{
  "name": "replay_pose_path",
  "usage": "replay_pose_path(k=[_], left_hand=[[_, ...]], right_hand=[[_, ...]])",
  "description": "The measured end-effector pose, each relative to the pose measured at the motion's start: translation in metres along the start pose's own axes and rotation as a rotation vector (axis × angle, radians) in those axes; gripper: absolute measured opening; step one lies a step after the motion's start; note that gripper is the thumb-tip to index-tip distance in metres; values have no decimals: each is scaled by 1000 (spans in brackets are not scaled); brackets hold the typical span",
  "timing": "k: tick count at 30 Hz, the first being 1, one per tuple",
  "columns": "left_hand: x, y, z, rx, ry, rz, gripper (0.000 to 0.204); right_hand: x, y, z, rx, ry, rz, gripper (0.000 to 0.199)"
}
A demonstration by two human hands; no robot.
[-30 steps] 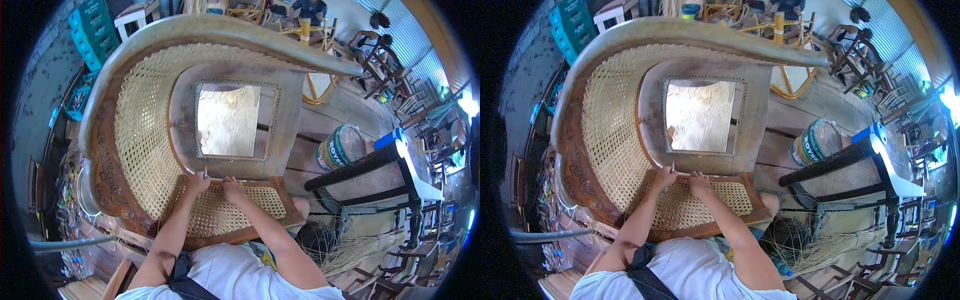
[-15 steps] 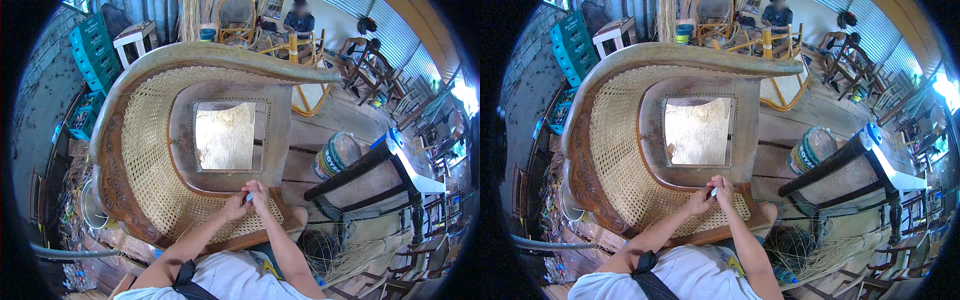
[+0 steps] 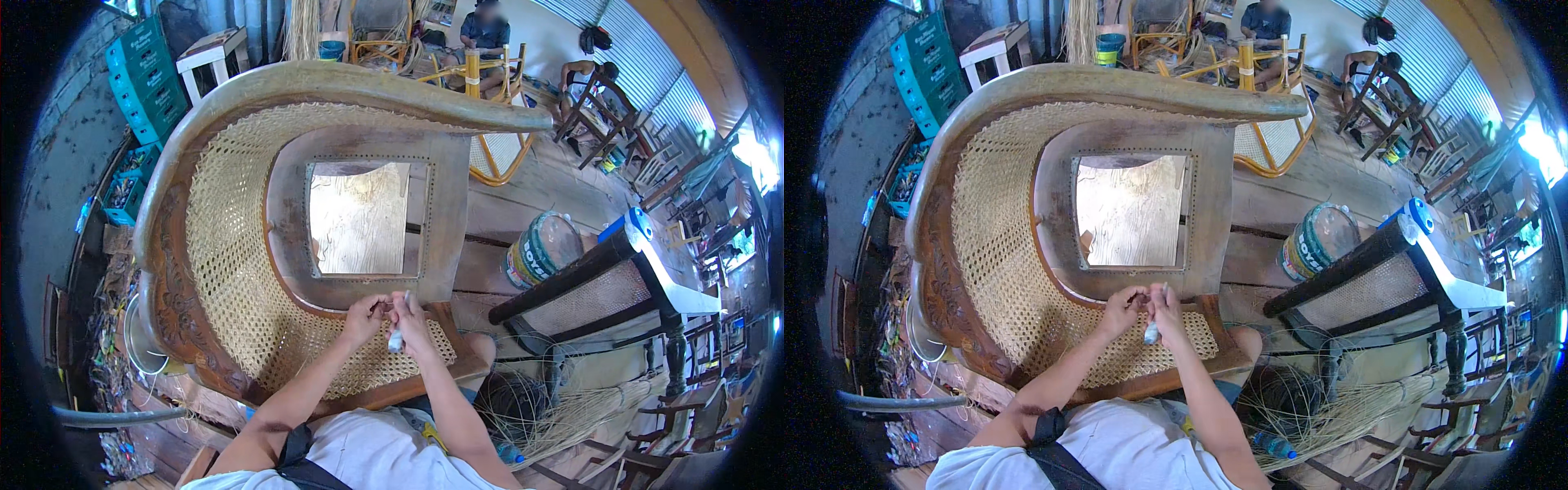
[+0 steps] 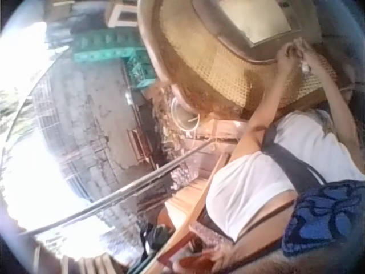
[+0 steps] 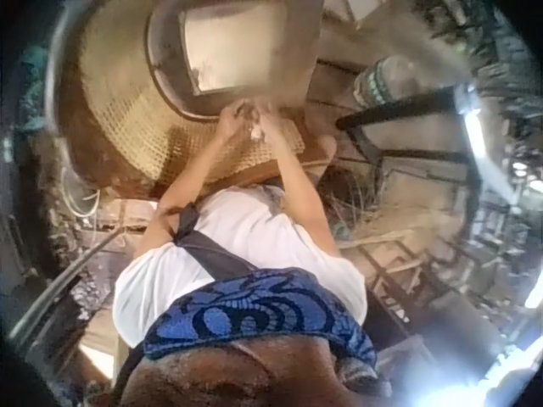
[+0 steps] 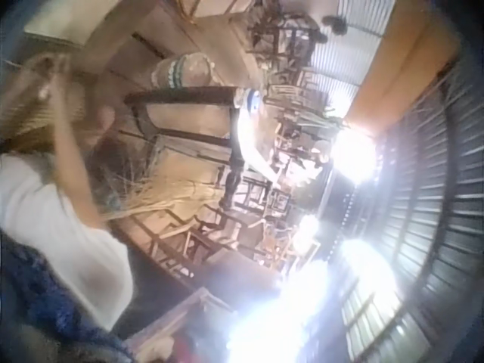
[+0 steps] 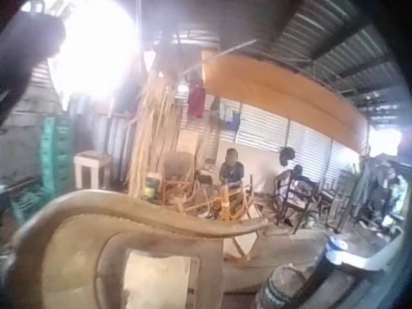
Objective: The recorder is weaving rattan strands into a wooden chair frame to repair the seat or backrest.
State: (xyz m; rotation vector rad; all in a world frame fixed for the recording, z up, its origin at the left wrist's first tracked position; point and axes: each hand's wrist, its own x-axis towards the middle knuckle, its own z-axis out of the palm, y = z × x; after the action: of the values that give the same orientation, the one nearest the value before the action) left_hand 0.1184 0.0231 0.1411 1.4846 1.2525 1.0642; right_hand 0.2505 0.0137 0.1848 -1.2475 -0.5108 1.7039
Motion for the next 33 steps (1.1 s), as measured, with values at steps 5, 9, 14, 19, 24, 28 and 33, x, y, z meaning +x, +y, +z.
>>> replay_pose_path(k=[5, 9, 14, 19, 24, 28, 33], left_hand=[[4, 0, -3, 0, 14, 131, 26], [25, 6, -16, 16, -279, 56, 22], [102, 55, -109, 747, 363, 70, 23], [104, 83, -76, 813, -11, 15, 57], [66, -58, -25, 344, -340, -123, 23], [57, -83, -29, -562, -326, -759, 18], [55, -97, -41, -698, -370, -752, 13]], right_hand=[[25, 13, -23, -647, -38, -176, 22], [14, -21, -21, -536, -30, 11, 12], [40, -54, -82, -634, 339, -287, 14], [60, -4, -76, -328, 344, -146, 15], [58, 37, -18, -1124, 254, -531, 16], [43, 32, 1, -1509, -3, -587, 15], [58, 38, -3, -1388, -77, -655, 15]])
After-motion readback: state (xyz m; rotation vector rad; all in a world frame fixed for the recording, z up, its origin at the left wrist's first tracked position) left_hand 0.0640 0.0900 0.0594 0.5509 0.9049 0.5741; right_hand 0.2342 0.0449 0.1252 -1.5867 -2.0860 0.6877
